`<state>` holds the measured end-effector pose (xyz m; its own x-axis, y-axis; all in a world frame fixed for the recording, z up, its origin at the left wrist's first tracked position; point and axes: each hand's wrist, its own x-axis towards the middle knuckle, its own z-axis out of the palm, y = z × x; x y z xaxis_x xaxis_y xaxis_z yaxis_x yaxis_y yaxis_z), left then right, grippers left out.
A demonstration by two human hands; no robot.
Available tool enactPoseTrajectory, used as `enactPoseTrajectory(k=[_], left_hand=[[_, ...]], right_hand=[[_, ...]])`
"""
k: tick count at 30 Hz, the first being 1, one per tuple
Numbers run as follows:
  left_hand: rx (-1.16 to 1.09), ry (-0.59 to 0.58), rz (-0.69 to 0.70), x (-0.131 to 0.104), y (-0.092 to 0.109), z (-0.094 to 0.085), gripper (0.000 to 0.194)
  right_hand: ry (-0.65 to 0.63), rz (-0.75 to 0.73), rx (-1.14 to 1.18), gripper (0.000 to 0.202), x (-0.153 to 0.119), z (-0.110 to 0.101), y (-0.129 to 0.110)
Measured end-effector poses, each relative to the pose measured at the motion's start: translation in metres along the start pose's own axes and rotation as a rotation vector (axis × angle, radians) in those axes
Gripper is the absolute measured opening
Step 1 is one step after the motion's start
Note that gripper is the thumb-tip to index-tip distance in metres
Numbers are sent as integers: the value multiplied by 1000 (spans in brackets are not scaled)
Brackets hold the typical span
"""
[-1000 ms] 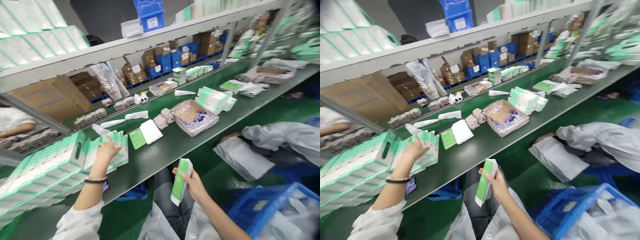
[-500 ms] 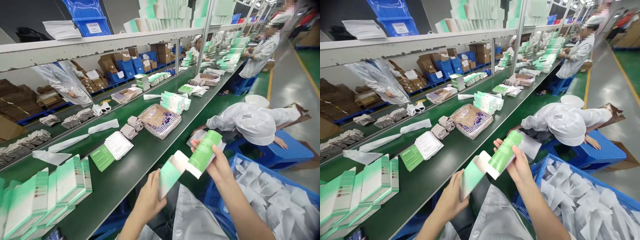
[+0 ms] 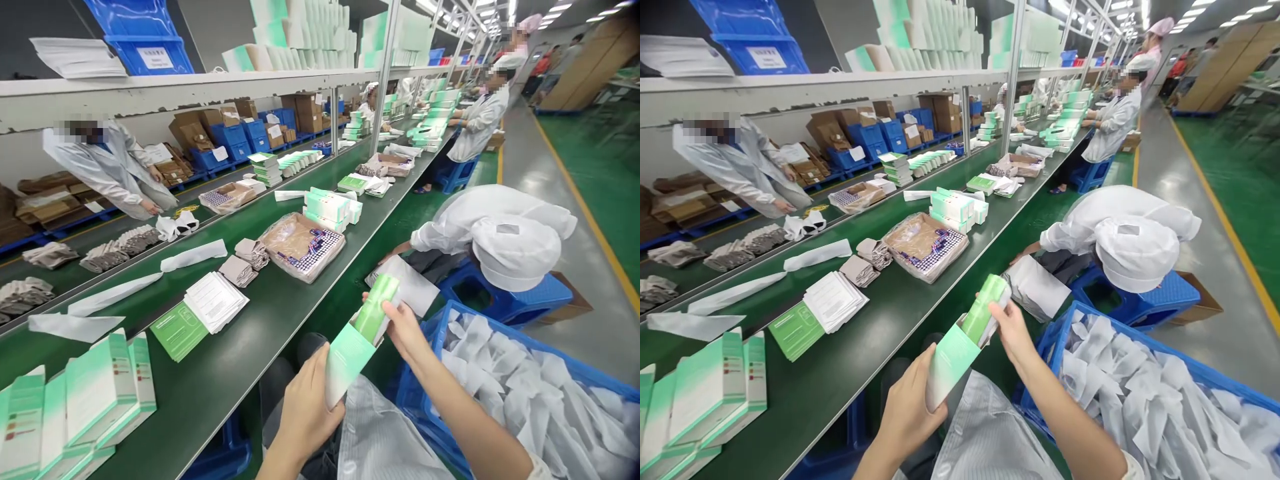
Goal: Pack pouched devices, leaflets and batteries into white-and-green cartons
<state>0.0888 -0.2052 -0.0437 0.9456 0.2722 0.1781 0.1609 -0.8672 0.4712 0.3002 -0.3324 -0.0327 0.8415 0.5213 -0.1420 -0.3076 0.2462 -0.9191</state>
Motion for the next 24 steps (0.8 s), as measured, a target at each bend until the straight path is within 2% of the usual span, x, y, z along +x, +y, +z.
enactPoseTrajectory(k=[5,7,9,11,13,15,17,24], left_hand=[[-126,-52,-66,-4,-2,10,81],[-305,-114,-148,-4,-2,12,82],[-568,-198,-244,-3,-2,14,82],[-815,-220,-330,-3,-3,15,71],[-939,-160,-384,-4,-7,15,62],[-938,-49,-429,-7,-12,12,61],[-900,15,-463,-8,-16,8,62],[-918,79,-495,0,-13,-7,58]], right_hand=[[-62,-16,-131,45,-8,4,17],[-141,0,-168,45,-16,10,18],[-277,34,-206,47,-26,19,19],[-423,37,-241,49,-36,31,20],[-518,-3,-278,52,-40,43,22],[-537,-18,-272,56,-40,52,23],[-548,6,-236,58,-36,59,24],[-697,-129,-310,53,-31,79,16]])
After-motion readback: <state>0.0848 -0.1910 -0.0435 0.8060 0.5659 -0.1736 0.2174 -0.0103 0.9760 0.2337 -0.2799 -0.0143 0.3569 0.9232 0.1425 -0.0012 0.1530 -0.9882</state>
